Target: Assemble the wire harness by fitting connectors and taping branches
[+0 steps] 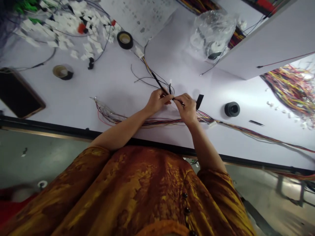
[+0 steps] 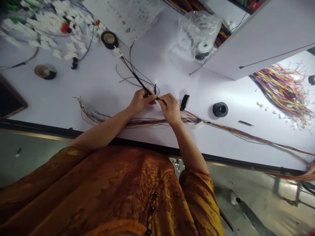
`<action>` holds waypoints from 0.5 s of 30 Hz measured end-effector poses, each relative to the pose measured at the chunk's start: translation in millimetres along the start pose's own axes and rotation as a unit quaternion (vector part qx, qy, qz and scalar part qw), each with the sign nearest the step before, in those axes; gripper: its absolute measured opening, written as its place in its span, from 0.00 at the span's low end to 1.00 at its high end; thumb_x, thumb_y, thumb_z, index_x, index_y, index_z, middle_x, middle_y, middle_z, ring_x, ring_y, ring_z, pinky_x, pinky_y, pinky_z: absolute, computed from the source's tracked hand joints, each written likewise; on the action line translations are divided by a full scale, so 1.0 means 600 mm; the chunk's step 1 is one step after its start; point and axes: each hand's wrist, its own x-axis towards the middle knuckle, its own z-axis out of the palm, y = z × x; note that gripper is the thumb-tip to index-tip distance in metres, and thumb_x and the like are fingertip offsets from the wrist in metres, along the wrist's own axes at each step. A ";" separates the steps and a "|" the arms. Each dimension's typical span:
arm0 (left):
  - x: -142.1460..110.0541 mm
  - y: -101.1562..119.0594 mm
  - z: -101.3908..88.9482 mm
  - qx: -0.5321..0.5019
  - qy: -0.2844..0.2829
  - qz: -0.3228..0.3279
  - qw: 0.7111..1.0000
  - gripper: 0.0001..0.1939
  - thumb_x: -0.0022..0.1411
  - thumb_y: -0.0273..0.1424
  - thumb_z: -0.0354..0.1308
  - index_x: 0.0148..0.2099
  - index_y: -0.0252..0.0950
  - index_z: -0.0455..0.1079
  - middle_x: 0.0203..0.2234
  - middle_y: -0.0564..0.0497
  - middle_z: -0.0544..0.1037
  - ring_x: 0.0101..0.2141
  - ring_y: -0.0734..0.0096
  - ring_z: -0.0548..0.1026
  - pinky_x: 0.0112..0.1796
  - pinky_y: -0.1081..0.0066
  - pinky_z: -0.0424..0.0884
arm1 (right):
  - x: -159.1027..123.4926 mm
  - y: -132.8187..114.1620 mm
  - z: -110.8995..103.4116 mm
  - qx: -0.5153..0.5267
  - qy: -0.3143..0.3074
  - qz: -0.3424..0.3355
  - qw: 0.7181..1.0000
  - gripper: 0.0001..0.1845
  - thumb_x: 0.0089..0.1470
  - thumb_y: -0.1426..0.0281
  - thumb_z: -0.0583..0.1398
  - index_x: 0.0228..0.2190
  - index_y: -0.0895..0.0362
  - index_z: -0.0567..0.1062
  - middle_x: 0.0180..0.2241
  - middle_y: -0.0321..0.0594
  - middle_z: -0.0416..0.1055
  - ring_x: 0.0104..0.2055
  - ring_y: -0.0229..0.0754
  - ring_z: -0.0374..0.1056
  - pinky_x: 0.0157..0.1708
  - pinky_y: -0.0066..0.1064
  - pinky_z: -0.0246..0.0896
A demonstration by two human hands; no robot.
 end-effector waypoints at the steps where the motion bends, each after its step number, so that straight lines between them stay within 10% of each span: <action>1: -0.011 0.004 0.000 0.040 0.011 0.013 0.999 0.12 0.62 0.37 0.65 0.35 0.34 0.69 0.25 0.51 0.77 0.27 0.72 0.77 0.31 0.72 0.74 | 0.010 0.009 0.004 -0.020 0.026 0.017 0.999 0.12 0.64 0.63 0.54 0.35 0.54 0.75 0.36 0.43 0.70 0.41 0.45 0.67 0.46 0.39 0.62; 3: -0.054 0.015 -0.002 0.179 0.002 0.072 0.981 0.11 0.62 0.34 0.65 0.42 0.33 0.70 0.36 0.46 0.80 0.36 0.67 0.79 0.39 0.68 0.76 | 0.036 0.034 0.012 -0.086 0.071 0.052 0.992 0.13 0.64 0.64 0.53 0.37 0.55 0.75 0.39 0.46 0.71 0.45 0.49 0.66 0.50 0.44 0.60; 9: -0.248 0.022 -0.062 0.513 -0.210 0.187 0.811 0.18 0.70 0.25 0.49 0.59 0.36 0.69 0.64 0.43 0.67 0.65 0.56 0.63 0.65 0.47 0.55 | 0.057 0.037 0.012 -0.197 0.133 0.024 0.971 0.15 0.63 0.63 0.54 0.44 0.56 0.75 0.47 0.52 0.71 0.53 0.56 0.63 0.54 0.52 0.55; 15: -0.312 0.009 -0.217 0.576 -0.059 0.058 0.813 0.20 0.69 0.35 0.54 0.61 0.40 0.69 0.68 0.43 0.62 0.68 0.53 0.58 0.66 0.48 0.53 | -0.069 0.031 -0.062 -0.199 -0.087 0.032 0.976 0.12 0.60 0.62 0.57 0.32 0.55 0.78 0.31 0.42 0.76 0.32 0.44 0.70 0.34 0.34 0.59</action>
